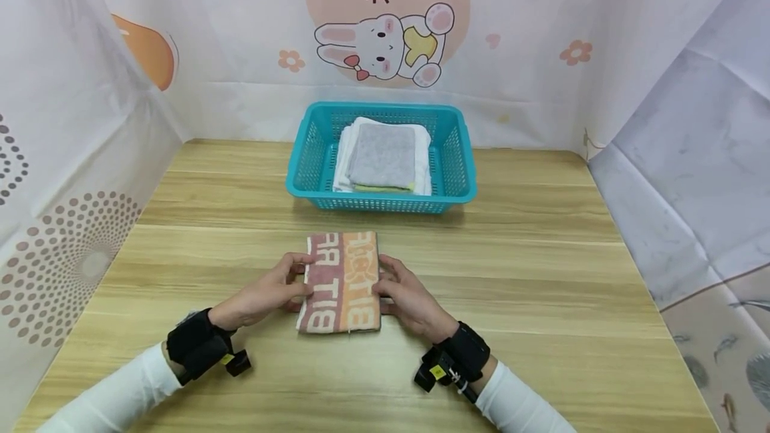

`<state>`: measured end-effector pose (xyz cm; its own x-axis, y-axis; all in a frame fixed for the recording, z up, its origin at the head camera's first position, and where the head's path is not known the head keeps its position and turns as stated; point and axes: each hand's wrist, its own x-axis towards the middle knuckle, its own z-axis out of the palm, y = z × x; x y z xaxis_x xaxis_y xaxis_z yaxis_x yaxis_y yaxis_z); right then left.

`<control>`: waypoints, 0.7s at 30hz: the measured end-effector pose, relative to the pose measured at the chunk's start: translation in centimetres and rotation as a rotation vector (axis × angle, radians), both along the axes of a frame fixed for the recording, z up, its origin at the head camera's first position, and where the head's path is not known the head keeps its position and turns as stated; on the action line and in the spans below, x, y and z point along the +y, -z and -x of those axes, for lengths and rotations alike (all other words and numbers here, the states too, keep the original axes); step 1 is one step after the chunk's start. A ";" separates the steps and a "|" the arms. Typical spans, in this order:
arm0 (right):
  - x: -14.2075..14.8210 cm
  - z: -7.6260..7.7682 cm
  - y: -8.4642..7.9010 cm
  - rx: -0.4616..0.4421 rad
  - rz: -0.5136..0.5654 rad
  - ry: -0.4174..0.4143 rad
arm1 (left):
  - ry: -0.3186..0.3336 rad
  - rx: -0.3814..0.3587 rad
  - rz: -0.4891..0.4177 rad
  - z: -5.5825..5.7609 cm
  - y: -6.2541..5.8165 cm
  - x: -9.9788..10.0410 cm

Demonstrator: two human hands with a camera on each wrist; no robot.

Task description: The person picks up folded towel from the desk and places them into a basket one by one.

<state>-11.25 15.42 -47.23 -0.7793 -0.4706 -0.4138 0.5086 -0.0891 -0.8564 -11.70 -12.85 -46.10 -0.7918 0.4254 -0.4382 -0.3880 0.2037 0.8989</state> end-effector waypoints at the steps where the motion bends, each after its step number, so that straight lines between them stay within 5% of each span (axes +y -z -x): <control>1: 0.0 0.0 0.0 0.014 -0.008 -0.017 | -0.009 -0.004 -0.008 -0.1 0.0 0.2; 7: 0.1 -0.1 0.2 0.110 -0.015 -0.135 | -0.053 -0.043 -0.077 -0.4 -0.1 1.3; 13: -0.1 -0.3 0.4 0.166 -0.030 -0.149 | -0.021 -0.015 -0.079 -0.4 0.2 1.6; 21: -0.1 -0.6 0.7 0.230 -0.082 -0.167 | 0.180 0.236 0.063 -0.6 0.7 1.6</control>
